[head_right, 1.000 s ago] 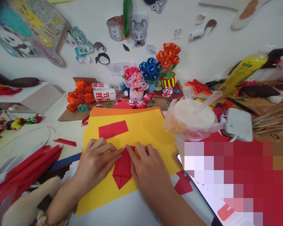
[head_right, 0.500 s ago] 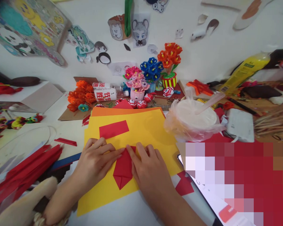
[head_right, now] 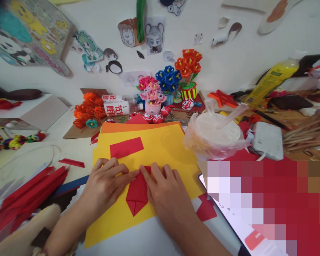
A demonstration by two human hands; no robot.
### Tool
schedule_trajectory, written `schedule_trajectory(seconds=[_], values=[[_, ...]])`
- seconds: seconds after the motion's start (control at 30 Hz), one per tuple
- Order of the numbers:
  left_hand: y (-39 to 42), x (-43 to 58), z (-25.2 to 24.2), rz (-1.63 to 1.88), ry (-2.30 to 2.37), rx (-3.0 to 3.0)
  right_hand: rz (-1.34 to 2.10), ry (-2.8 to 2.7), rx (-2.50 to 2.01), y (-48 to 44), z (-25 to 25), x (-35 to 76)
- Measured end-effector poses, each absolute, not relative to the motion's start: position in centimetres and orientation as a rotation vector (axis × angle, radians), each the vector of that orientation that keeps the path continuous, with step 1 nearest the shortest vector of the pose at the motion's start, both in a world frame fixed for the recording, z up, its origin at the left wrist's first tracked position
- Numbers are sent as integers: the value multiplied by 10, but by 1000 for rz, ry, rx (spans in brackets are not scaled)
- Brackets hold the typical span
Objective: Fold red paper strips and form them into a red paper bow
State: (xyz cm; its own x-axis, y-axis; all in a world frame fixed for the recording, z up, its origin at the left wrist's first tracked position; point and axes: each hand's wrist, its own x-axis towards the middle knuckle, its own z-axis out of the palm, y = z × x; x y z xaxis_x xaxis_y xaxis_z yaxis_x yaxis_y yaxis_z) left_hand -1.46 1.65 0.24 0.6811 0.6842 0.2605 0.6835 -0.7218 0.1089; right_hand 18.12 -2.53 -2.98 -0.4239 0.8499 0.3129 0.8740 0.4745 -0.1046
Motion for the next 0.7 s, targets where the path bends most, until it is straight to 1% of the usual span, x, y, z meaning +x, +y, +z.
schedule_trajectory(seconds=[0.17, 0.3, 0.57, 0.7], values=[[19, -16, 5, 419, 1191, 2877, -162, -2421, -1445, -24, -30, 181], [22, -17, 6, 329, 1193, 2899, -173, -2435, -1449, -24, -30, 180], [26, -23, 13, 182, 1022, 2931, -141, -2405, -1492, -23, -28, 178], [22, -25, 16, 293, 999, 2880, -1, -2368, -1489, -21, -28, 182]])
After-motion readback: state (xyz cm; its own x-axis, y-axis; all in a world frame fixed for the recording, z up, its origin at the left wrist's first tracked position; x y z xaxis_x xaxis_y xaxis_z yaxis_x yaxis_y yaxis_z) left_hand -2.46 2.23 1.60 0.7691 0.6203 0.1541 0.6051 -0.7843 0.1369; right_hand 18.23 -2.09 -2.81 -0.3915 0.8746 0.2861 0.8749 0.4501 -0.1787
